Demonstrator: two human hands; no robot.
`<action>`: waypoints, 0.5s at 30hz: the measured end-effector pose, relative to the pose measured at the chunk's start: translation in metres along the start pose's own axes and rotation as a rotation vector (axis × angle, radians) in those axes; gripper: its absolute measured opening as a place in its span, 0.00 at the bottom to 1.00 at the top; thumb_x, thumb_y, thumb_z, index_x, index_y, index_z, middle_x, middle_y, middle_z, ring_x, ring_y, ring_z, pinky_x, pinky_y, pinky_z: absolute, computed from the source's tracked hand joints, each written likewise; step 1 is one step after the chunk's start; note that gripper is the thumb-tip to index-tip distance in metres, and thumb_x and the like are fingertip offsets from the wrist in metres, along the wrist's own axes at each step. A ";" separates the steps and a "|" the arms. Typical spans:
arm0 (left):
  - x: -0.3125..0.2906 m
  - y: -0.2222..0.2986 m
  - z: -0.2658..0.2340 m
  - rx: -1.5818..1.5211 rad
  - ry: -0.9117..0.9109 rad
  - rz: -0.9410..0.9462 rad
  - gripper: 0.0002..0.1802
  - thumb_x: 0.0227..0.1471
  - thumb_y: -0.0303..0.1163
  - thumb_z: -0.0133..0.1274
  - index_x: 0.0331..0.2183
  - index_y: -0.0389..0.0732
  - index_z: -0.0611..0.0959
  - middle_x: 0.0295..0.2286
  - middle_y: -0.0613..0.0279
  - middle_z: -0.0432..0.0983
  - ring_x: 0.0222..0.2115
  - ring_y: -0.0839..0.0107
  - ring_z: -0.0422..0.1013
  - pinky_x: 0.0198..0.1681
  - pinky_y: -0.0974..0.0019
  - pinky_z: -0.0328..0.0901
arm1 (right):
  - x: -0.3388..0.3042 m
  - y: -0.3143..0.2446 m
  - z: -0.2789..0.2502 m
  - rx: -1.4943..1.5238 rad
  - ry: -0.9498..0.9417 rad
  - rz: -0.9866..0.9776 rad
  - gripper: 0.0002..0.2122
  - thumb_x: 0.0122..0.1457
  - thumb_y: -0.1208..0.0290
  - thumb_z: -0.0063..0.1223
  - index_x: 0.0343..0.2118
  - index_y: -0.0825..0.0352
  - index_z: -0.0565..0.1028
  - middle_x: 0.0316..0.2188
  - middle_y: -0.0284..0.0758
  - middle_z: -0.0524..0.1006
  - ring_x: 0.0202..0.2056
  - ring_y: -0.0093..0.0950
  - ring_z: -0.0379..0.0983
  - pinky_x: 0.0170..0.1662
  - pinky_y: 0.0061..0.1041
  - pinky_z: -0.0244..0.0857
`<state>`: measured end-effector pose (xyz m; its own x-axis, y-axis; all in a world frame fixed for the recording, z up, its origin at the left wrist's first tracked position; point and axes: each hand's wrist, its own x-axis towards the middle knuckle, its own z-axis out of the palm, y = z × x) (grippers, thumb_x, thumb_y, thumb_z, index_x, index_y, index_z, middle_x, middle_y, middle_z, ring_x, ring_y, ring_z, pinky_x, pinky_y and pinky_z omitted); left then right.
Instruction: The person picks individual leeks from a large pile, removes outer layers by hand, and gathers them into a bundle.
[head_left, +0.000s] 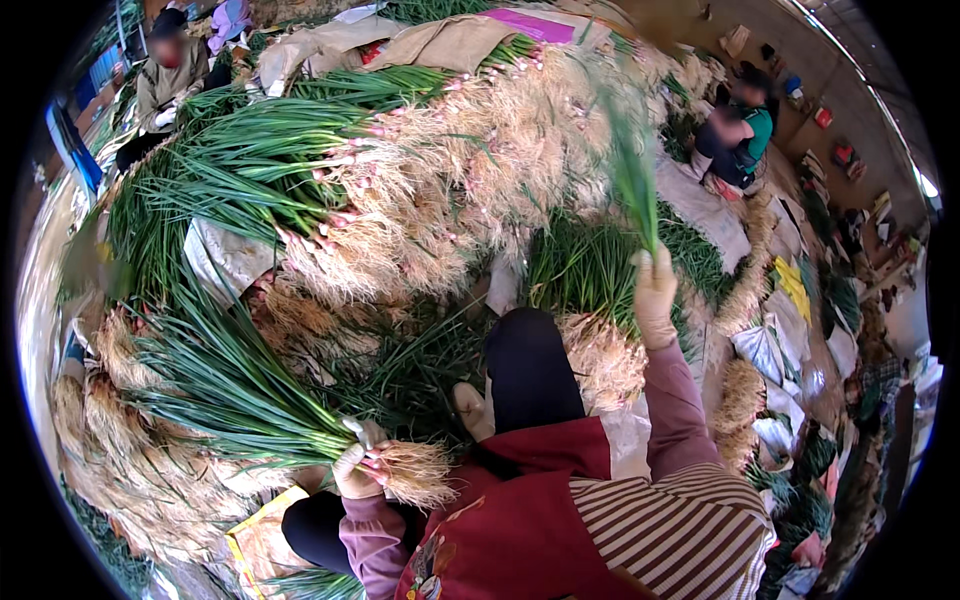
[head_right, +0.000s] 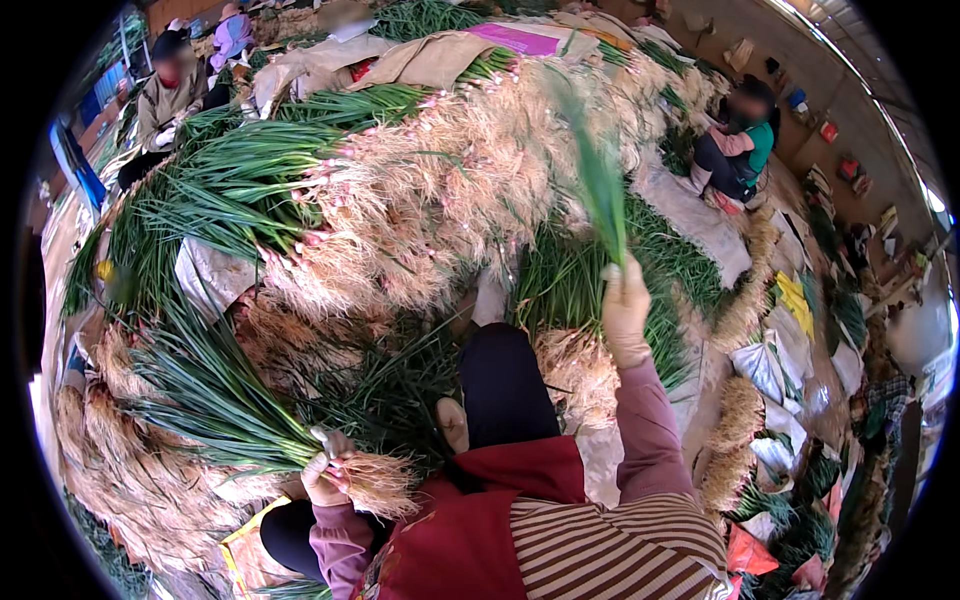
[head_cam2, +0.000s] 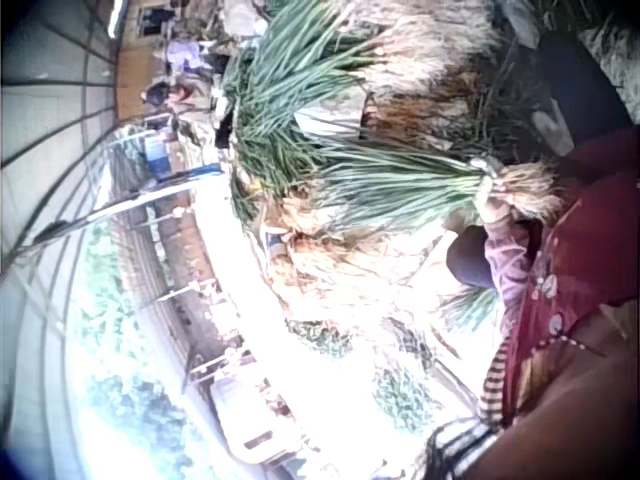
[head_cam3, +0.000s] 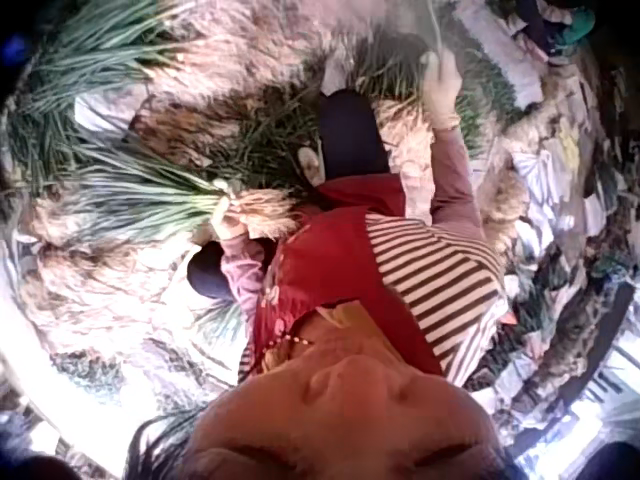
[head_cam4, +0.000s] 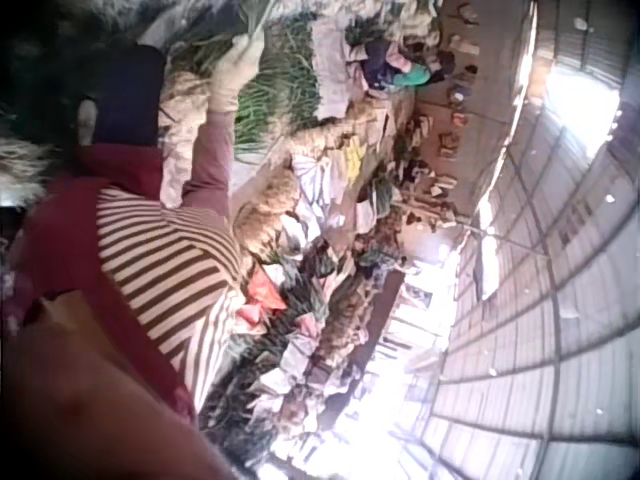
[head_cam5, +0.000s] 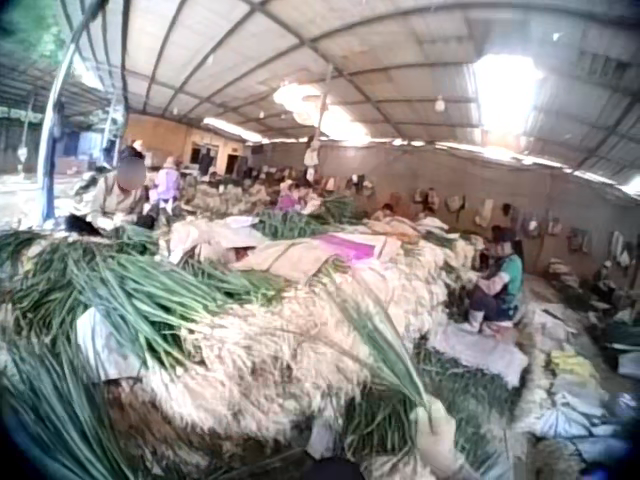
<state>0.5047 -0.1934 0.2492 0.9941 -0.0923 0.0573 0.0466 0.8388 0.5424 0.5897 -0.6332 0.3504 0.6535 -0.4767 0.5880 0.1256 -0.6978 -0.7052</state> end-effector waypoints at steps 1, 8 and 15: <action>0.000 0.002 0.000 0.013 -0.023 0.004 0.19 0.38 0.29 0.57 0.36 0.40 0.72 0.20 0.65 0.66 0.19 0.75 0.61 0.25 0.69 0.65 | 0.000 0.030 -0.007 -0.127 0.123 -0.232 0.11 0.59 0.76 0.45 0.45 0.66 0.70 0.26 0.36 0.75 0.26 0.23 0.71 0.29 0.23 0.66; 0.003 0.050 0.047 0.234 0.016 0.119 0.13 0.31 0.34 0.58 0.15 0.38 0.71 0.11 0.63 0.65 0.18 0.71 0.61 0.19 0.70 0.60 | -0.018 0.170 -0.022 -0.973 -0.559 0.546 0.19 0.53 0.67 0.48 0.46 0.73 0.69 0.41 0.50 0.73 0.44 0.45 0.70 0.46 0.36 0.63; 0.003 0.030 0.005 -0.037 0.160 0.081 0.18 0.37 0.25 0.55 0.36 0.38 0.73 0.25 0.59 0.70 0.22 0.69 0.69 0.32 0.63 0.71 | 0.007 -0.100 0.171 0.323 -0.744 -0.035 0.11 0.56 0.75 0.48 0.42 0.67 0.75 0.39 0.37 0.76 0.35 0.27 0.73 0.40 0.23 0.65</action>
<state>0.5087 -0.1714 0.2703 0.9975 0.0604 -0.0362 -0.0335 0.8595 0.5101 0.7094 -0.4758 0.3573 0.9561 0.1020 0.2747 0.2900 -0.4626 -0.8378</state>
